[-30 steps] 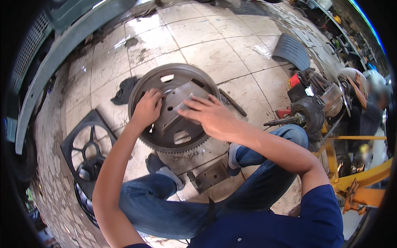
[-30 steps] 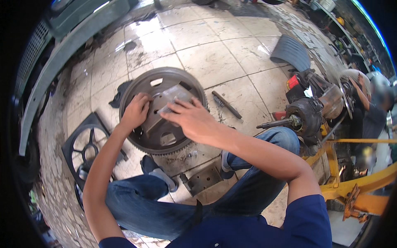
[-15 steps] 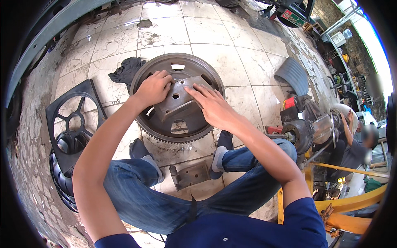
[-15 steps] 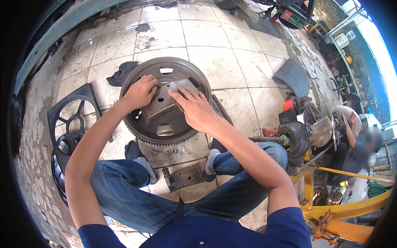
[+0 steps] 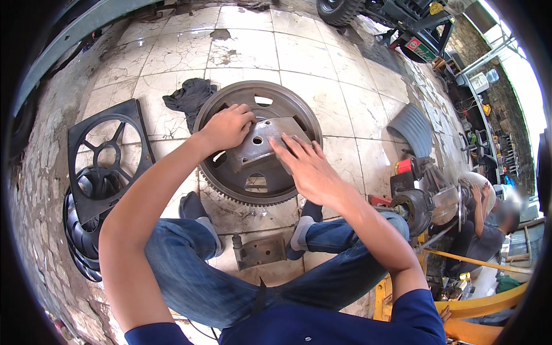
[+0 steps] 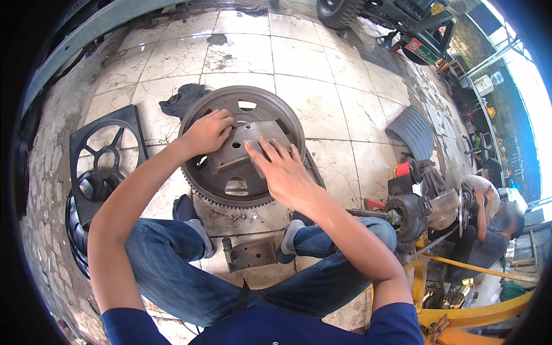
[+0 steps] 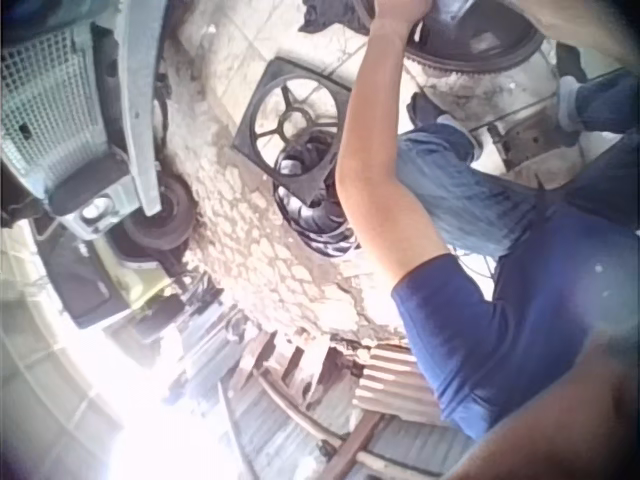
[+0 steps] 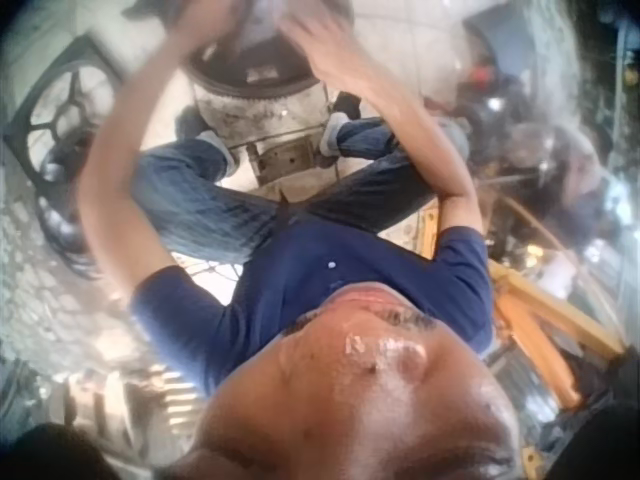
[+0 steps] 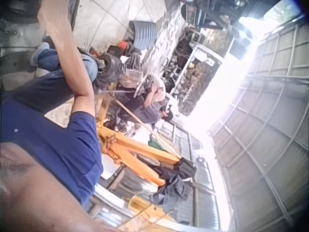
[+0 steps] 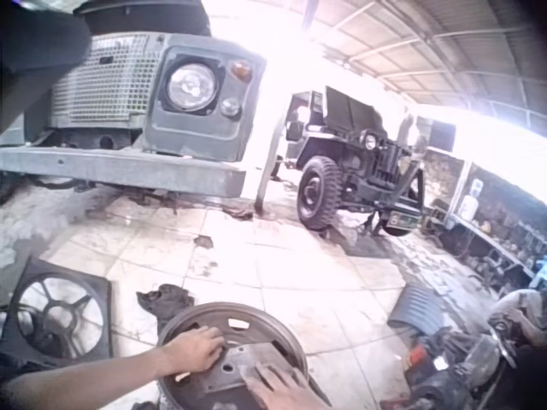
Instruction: The person sits on the floor and uses a sanding block to smooth the surface of a circular metal part. They repeatedly rub the sanding block over the face and edges of the part, occasionally flipping it over to work on the other side.
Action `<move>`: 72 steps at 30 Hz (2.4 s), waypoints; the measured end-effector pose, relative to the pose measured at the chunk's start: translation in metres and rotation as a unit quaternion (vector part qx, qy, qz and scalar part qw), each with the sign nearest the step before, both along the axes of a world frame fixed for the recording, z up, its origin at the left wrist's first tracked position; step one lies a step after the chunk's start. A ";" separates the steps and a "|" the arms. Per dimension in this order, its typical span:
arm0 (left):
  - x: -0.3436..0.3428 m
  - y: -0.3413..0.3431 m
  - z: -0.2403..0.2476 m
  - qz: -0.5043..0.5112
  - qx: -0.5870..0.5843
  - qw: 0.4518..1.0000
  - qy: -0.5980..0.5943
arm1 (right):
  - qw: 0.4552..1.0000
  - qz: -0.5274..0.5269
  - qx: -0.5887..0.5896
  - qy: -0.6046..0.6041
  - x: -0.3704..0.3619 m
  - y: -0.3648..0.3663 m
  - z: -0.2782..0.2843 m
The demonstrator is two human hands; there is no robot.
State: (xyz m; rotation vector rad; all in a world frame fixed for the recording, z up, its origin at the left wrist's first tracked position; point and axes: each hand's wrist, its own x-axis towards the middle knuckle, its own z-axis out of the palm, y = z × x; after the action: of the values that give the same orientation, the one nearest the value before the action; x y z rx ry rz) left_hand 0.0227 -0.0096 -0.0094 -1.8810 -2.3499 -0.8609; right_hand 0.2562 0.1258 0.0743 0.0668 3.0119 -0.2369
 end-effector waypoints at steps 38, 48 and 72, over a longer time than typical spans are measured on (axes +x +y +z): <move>-0.002 -0.004 0.001 -0.033 0.014 0.999 0.019 | 0.998 0.052 -0.014 0.043 0.011 -0.001 0.003; -0.002 -0.001 0.001 -0.035 0.010 0.999 0.016 | 0.994 -0.005 -0.009 0.106 0.010 -0.004 -0.012; 0.003 -0.006 0.002 -0.039 0.015 0.999 -0.004 | 0.989 0.008 0.017 0.146 0.010 -0.006 -0.033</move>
State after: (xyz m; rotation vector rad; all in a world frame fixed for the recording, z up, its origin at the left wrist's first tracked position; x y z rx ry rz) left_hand 0.0255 -0.0152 -0.0078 -1.9731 -2.2686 -0.9055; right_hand 0.2666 0.1193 0.0409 0.0124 3.3066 -0.2094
